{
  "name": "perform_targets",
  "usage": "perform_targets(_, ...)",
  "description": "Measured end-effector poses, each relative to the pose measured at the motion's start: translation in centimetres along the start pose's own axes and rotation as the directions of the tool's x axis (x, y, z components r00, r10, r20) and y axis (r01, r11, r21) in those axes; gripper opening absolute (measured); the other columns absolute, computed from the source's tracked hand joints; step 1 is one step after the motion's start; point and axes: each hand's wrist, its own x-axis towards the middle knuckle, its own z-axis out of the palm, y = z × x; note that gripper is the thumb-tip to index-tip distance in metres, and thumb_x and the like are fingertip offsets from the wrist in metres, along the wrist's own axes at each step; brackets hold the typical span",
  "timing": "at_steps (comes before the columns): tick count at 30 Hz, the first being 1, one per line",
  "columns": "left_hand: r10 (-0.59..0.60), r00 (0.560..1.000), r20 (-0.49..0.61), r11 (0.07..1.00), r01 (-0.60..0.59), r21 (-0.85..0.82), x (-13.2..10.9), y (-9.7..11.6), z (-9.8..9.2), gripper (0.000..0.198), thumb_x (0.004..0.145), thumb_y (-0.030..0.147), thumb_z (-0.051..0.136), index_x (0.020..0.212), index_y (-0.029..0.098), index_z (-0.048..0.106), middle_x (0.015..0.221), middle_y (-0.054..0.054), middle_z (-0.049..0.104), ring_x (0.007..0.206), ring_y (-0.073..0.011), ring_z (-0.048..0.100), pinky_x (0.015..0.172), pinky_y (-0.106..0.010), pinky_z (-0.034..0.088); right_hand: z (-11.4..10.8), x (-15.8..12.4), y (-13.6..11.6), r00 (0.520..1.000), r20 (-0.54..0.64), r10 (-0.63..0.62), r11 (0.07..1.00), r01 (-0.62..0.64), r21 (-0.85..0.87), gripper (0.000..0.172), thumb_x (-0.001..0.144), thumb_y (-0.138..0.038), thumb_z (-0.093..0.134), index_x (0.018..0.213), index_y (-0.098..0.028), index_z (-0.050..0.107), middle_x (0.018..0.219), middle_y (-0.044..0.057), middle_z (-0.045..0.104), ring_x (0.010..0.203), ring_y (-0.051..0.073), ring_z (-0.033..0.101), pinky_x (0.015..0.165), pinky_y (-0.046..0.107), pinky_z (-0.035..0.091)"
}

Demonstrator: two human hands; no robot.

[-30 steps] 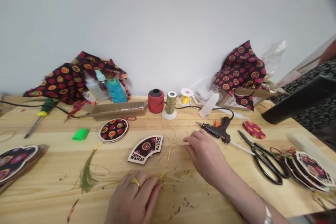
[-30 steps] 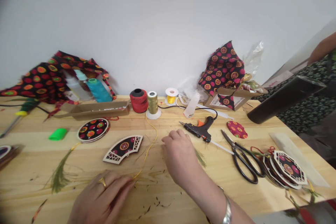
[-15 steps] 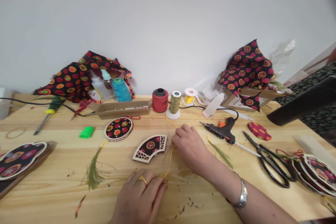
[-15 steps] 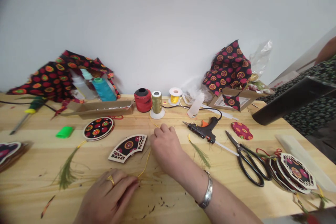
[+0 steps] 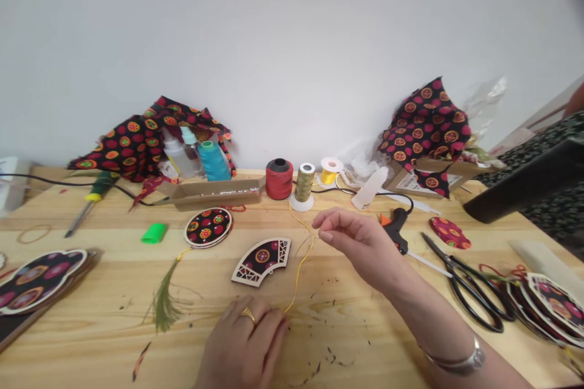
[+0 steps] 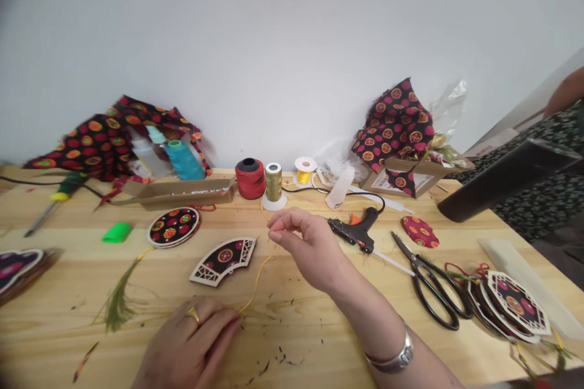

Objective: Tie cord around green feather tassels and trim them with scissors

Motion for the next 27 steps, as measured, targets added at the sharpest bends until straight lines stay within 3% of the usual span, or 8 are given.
perform_targets(5,-0.091,0.991,-0.098,0.993,0.083,-0.086,0.7,0.1,-2.1,0.027,0.083,0.011,0.052,0.109,0.017,0.056,0.122,-0.016,0.048,0.071,-0.0125,0.061,0.066,-0.027,0.055,-0.5,-0.3,-0.9,1.000,0.028,-0.012,0.999,0.010,0.044,0.011,0.080,-0.021,0.055,0.070,-0.017,0.055,0.097,0.005,0.061,0.092,0.016,0.058,0.084,0.034,0.044)
perform_targets(9,-0.335,0.937,-0.103,0.923,0.304,-0.237,3.8,0.5,-4.4,0.026,0.084,0.019,0.052,0.109,0.023,0.059,0.128,-0.011,0.048,0.062,-0.0092,0.061,0.060,-0.024,0.055,-0.2,-0.7,-1.8,0.994,0.030,-0.101,0.989,0.103,-0.105,0.012,0.080,-0.015,0.055,0.068,-0.018,0.055,0.097,0.003,0.059,0.094,0.015,0.056,0.089,0.035,0.041)
perform_targets(12,-0.451,0.889,-0.072,0.818,0.380,-0.431,6.1,0.9,-4.6,0.028,0.081,0.024,0.058,0.109,0.024,0.060,0.096,-0.004,0.066,0.050,-0.0083,0.057,0.050,-0.021,0.053,0.3,-1.0,-2.4,0.988,0.050,-0.145,0.975,0.151,-0.162,0.012,0.080,-0.012,0.055,0.070,-0.018,0.056,0.099,0.001,0.057,0.094,0.014,0.056,0.089,0.033,0.041)
perform_targets(15,-0.480,0.872,0.100,0.701,0.450,-0.553,7.2,1.4,-3.9,0.031,0.079,0.026,0.060,0.109,0.023,0.060,0.058,0.005,0.061,0.046,-0.0109,0.056,0.044,-0.019,0.050,0.7,-1.2,-2.6,0.983,0.101,-0.155,0.964,0.173,-0.204,0.013,0.080,-0.009,0.054,0.072,-0.019,0.056,0.101,0.001,0.055,0.096,0.013,0.054,0.090,0.031,0.041)
perform_targets(18,-0.447,0.881,0.157,0.688,0.450,-0.569,6.9,1.6,-3.6,0.014,0.082,0.027,0.054,0.085,0.022,0.067,0.056,0.004,0.060,0.050,-0.0113,0.058,0.047,-0.018,0.049,1.0,-1.6,-2.5,0.977,0.137,-0.163,0.952,0.193,-0.239,0.014,0.081,-0.008,0.053,0.073,-0.019,0.055,0.101,0.001,0.055,0.097,0.012,0.054,0.090,0.029,0.042)
perform_targets(20,-0.449,0.880,0.155,0.708,0.456,-0.539,6.3,1.5,-3.8,0.019,0.084,0.029,0.052,0.072,0.022,0.065,0.054,0.005,0.058,0.050,-0.0112,0.058,0.048,-0.017,0.049,1.2,-2.0,-2.4,0.975,0.132,-0.180,0.941,0.210,-0.267,0.018,0.081,-0.005,0.049,0.085,-0.021,0.058,0.110,0.003,0.054,0.105,0.013,0.052,0.095,0.029,0.040)
perform_targets(24,-0.423,0.893,0.151,0.749,0.439,-0.497,5.1,1.0,-4.3,0.020,0.085,0.029,0.051,0.071,0.023,0.064,0.052,0.005,0.058,0.048,-0.0113,0.058,0.047,-0.017,0.048,2.1,-3.1,-2.7,0.941,0.278,-0.193,0.930,0.266,-0.255,0.062,0.073,0.006,0.043,0.126,-0.026,0.043,0.132,0.003,0.047,0.118,0.012,0.046,0.102,0.028,0.036)
perform_targets(27,-0.356,0.924,0.140,0.792,0.378,-0.480,4.5,0.5,-4.3,0.014,0.083,0.027,0.052,0.078,0.025,0.065,0.054,0.006,0.061,0.049,-0.0114,0.060,0.047,-0.016,0.050,2.9,-3.3,-2.9,0.922,0.354,-0.159,0.929,0.262,-0.263,0.052,0.079,0.000,0.044,0.123,-0.028,0.050,0.114,0.002,0.060,0.103,0.013,0.056,0.090,0.026,0.045)
